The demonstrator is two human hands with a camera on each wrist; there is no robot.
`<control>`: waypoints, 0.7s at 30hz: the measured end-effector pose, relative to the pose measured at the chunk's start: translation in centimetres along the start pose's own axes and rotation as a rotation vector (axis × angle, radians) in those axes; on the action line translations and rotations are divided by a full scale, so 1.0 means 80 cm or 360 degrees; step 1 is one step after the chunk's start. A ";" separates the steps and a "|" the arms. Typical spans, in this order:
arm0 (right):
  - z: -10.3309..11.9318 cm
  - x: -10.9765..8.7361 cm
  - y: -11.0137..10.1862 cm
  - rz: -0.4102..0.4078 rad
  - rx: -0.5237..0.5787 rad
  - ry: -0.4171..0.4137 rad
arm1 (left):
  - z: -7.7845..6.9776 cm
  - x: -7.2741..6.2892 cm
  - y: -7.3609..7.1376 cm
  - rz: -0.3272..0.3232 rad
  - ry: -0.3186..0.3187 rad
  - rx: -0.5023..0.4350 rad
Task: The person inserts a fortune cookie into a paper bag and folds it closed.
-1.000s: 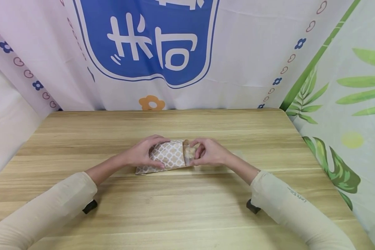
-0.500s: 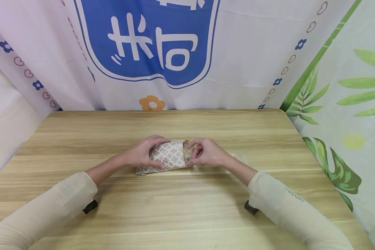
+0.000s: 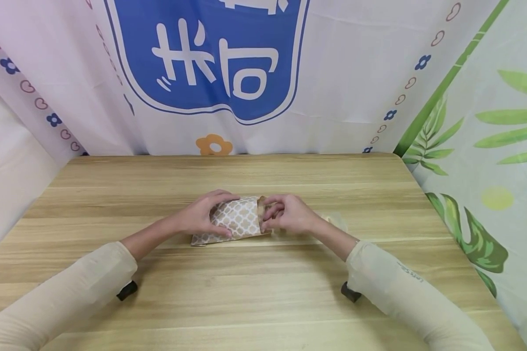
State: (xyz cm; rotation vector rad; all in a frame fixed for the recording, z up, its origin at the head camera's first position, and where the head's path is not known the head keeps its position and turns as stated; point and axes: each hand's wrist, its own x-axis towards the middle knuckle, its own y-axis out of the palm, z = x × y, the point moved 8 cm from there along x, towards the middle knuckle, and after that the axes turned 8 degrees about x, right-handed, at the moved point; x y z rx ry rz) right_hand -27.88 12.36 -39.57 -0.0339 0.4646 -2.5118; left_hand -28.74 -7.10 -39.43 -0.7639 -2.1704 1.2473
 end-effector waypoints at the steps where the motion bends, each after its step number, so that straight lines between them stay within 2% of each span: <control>1: 0.000 0.001 0.000 -0.0003 0.0010 -0.0002 | 0.000 0.000 0.000 0.0003 -0.0007 -0.0004; 10: -0.004 0.007 0.006 0.0028 0.0113 -0.0017 | 0.000 0.000 0.000 0.0003 -0.0003 0.0003; 16: -0.005 0.009 0.009 -0.0036 0.0228 0.0032 | 0.001 0.000 0.001 0.0010 -0.0011 -0.0004; 21: -0.004 0.011 0.012 -0.0112 0.0283 0.0017 | 0.001 -0.001 0.001 0.0013 -0.0017 -0.0017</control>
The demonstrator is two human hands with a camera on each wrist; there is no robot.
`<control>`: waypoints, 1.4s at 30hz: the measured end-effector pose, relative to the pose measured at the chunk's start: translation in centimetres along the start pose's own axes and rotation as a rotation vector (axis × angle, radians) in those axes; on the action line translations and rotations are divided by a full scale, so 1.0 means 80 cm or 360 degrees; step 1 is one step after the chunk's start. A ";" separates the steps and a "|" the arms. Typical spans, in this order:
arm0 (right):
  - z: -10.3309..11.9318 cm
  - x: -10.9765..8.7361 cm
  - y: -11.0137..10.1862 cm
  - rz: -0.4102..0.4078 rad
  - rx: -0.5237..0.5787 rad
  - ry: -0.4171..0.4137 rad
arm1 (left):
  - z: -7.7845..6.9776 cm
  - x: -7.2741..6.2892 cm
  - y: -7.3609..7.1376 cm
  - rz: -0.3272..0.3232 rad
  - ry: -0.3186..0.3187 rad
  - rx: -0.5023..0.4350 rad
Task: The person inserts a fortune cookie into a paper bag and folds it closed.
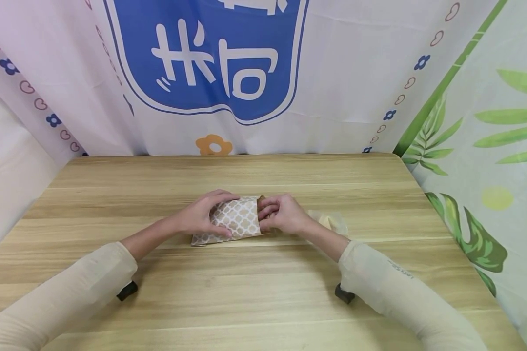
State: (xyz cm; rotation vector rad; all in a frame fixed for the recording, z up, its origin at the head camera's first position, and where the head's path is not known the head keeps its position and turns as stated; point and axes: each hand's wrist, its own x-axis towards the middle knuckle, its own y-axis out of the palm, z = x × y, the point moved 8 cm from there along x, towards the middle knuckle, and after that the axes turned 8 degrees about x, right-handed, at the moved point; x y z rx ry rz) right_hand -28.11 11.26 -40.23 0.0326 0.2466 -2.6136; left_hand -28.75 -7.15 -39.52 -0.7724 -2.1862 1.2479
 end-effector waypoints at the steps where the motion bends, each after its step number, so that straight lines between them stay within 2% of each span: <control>1: 0.000 0.001 0.001 -0.0013 -0.0001 -0.0008 | 0.000 0.000 0.000 -0.0003 0.0001 -0.0002; 4: 0.000 0.003 0.002 -0.0040 -0.0028 -0.0021 | -0.001 0.000 0.000 -0.0007 0.0002 -0.0010; 9: 0.001 0.002 0.004 0.0017 -0.0114 -0.0019 | 0.000 0.001 0.000 -0.0006 -0.0006 -0.0024; 15: 0.002 -0.006 -0.001 0.0061 -0.0071 0.0026 | 0.000 0.000 0.000 -0.0002 -0.0019 -0.0031; 19: 0.002 -0.011 -0.008 0.0067 -0.0048 0.0001 | 0.000 0.000 0.000 -0.0011 -0.0003 -0.0023; 42: 0.008 -0.023 -0.037 -0.0015 -0.0156 -0.0028 | -0.002 0.000 -0.001 -0.0022 0.0032 -0.0027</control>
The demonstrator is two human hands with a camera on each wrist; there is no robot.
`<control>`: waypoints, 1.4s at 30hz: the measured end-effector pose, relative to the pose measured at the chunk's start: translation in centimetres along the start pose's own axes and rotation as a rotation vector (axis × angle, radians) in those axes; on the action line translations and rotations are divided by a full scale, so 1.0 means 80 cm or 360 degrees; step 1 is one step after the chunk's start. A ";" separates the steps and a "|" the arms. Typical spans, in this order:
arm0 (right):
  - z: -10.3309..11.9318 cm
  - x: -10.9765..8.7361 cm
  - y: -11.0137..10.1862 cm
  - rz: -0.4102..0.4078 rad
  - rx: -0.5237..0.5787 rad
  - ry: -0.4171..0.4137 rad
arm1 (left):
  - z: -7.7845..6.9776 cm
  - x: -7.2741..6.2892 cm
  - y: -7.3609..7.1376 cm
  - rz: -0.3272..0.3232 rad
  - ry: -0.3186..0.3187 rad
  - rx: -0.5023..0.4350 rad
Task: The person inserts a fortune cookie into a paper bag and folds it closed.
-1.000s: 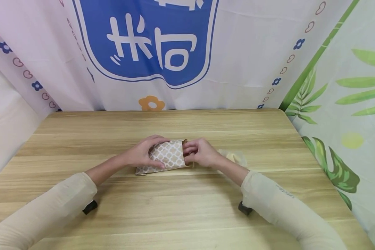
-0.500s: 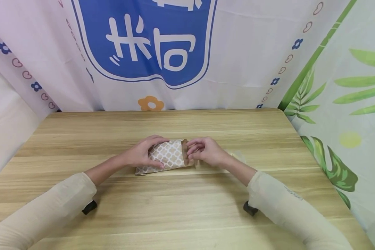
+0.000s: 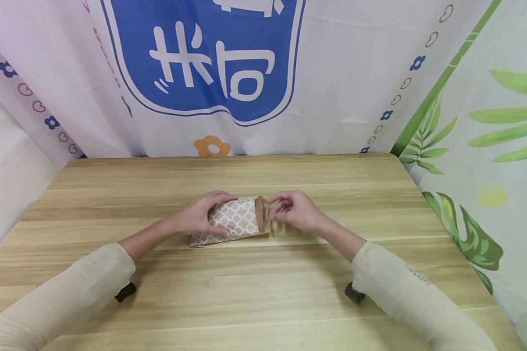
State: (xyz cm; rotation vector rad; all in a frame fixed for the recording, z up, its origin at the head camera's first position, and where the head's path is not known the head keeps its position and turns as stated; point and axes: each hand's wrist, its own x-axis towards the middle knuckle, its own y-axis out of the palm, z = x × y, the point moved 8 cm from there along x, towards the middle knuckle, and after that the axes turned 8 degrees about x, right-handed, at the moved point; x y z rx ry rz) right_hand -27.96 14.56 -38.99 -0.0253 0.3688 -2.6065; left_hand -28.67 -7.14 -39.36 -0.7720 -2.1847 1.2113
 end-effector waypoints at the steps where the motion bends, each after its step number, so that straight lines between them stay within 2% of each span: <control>1: 0.000 0.000 -0.002 -0.0008 -0.0004 0.0001 | 0.000 0.000 0.000 0.0000 -0.0002 0.0002; 10: 0.001 -0.005 -0.016 -0.0057 -0.0060 0.0032 | 0.001 -0.001 -0.001 -0.0010 0.0004 0.0002; 19: 0.001 -0.007 -0.027 -0.0047 -0.0090 0.0040 | 0.001 -0.002 -0.002 -0.0025 0.0030 -0.0004; 31: 0.009 -0.014 -0.049 -0.0077 -0.0315 -0.0093 | 0.003 -0.005 -0.002 -0.0010 -0.0014 -0.0032; 42: 0.013 -0.020 -0.069 -0.0115 -0.0370 -0.0103 | 0.003 -0.006 -0.004 -0.0023 -0.0014 -0.0012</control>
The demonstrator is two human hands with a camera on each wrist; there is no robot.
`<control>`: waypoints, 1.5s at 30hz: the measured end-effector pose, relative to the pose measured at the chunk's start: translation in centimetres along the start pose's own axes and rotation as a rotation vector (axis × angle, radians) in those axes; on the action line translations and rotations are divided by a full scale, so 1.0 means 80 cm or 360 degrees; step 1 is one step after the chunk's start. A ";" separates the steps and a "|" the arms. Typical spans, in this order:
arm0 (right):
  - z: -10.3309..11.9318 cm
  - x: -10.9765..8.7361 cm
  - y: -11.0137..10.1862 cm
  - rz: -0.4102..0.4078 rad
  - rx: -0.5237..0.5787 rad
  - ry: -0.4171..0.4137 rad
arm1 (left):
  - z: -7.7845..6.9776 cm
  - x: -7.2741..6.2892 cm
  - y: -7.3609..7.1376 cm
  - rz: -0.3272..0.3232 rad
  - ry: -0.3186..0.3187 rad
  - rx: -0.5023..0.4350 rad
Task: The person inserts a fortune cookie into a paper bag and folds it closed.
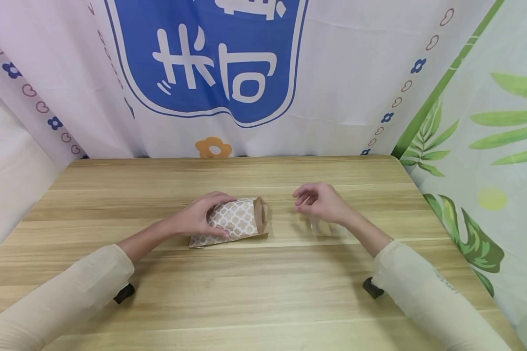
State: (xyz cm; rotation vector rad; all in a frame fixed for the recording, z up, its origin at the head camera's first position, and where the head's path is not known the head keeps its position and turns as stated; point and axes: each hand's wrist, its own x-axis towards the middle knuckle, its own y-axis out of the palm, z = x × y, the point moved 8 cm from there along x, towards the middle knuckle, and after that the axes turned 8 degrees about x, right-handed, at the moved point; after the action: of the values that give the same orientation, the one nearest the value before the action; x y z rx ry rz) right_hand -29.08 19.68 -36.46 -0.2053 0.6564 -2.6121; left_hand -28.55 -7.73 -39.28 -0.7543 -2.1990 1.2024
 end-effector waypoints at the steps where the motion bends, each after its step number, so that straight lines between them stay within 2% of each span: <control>1: 0.000 0.000 -0.001 -0.0002 -0.0007 -0.0004 | 0.000 0.000 0.000 0.0002 -0.0003 -0.0001; 8: 0.000 -0.005 -0.014 -0.0013 -0.0065 -0.0046 | 0.000 0.000 0.000 0.0007 -0.0003 -0.0009; 18: -0.001 -0.011 -0.022 0.0059 -0.0261 -0.0104 | -0.001 0.001 0.000 0.0009 0.0004 -0.0008; 26: -0.011 -0.015 -0.024 0.0132 -0.0398 -0.0051 | -0.004 0.002 -0.001 0.0015 0.0000 -0.0019; 36: -0.025 -0.022 -0.017 0.0349 -0.0381 0.0016 | -0.002 0.002 0.000 0.0026 -0.0007 -0.0004; 45: -0.033 -0.020 -0.017 0.0360 -0.0375 0.0062 | 0.000 0.002 0.001 0.0017 -0.0006 -0.0003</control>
State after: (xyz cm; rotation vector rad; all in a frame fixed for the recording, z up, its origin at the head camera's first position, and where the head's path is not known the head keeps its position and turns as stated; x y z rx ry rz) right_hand -28.78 22.54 -38.18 -0.1420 0.9444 -2.3260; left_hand -28.65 -7.61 -39.29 -0.7664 -2.2023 1.2080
